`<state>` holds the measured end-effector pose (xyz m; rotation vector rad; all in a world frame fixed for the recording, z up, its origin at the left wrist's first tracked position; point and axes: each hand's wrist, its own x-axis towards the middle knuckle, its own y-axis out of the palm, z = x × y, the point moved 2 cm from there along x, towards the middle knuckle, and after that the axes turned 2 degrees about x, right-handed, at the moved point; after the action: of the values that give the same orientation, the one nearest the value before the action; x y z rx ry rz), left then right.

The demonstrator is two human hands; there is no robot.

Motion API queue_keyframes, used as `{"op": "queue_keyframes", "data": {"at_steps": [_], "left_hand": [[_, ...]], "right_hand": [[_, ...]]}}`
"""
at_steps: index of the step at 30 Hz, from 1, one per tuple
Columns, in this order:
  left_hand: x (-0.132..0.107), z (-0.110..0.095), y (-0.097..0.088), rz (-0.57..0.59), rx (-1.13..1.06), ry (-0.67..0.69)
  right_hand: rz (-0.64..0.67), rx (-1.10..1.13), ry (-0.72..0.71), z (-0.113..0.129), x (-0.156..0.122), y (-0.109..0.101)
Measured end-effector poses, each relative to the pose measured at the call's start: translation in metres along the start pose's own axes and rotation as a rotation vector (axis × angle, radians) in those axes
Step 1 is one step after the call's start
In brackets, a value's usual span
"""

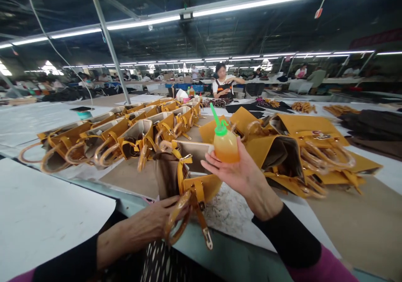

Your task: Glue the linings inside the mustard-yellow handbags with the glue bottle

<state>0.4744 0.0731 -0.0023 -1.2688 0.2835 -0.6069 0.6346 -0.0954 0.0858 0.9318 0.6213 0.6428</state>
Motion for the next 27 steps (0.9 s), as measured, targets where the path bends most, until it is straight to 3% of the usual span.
{"op": "queue_keyframes", "data": {"at_steps": [3, 7, 9, 11, 13, 17, 21, 27], "left_hand": [[-0.012, 0.004, -0.016, 0.084, -0.114, -0.033], [-0.008, 0.008, -0.061, 0.165, -0.315, -0.375], [0.007, 0.009, -0.084, 0.115, -0.356, -0.504], [0.029, 0.010, -0.096, -0.047, -0.296, -0.529], [0.052, 0.013, -0.091, -0.105, -0.266, -0.528], [0.073, 0.024, -0.064, -0.078, -0.335, -0.540], [0.063, 0.029, -0.055, -0.169, -0.414, -0.480], [0.039, 0.025, -0.065, -0.242, -0.515, -0.339]], "right_hand": [[-0.012, 0.018, -0.031, -0.005, 0.007, 0.004], [-0.067, 0.037, -0.041, -0.007, 0.014, 0.006], [-0.069, 0.032, -0.045, -0.008, 0.014, 0.008], [-0.066, 0.031, -0.057, -0.011, 0.012, 0.010], [-0.077, 0.037, -0.070, -0.013, 0.010, 0.010], [-0.094, 0.025, -0.070, -0.010, 0.004, 0.007], [-0.069, -0.027, -0.064, -0.001, -0.009, 0.010], [-0.061, -0.050, -0.119, 0.003, -0.030, 0.029]]}}
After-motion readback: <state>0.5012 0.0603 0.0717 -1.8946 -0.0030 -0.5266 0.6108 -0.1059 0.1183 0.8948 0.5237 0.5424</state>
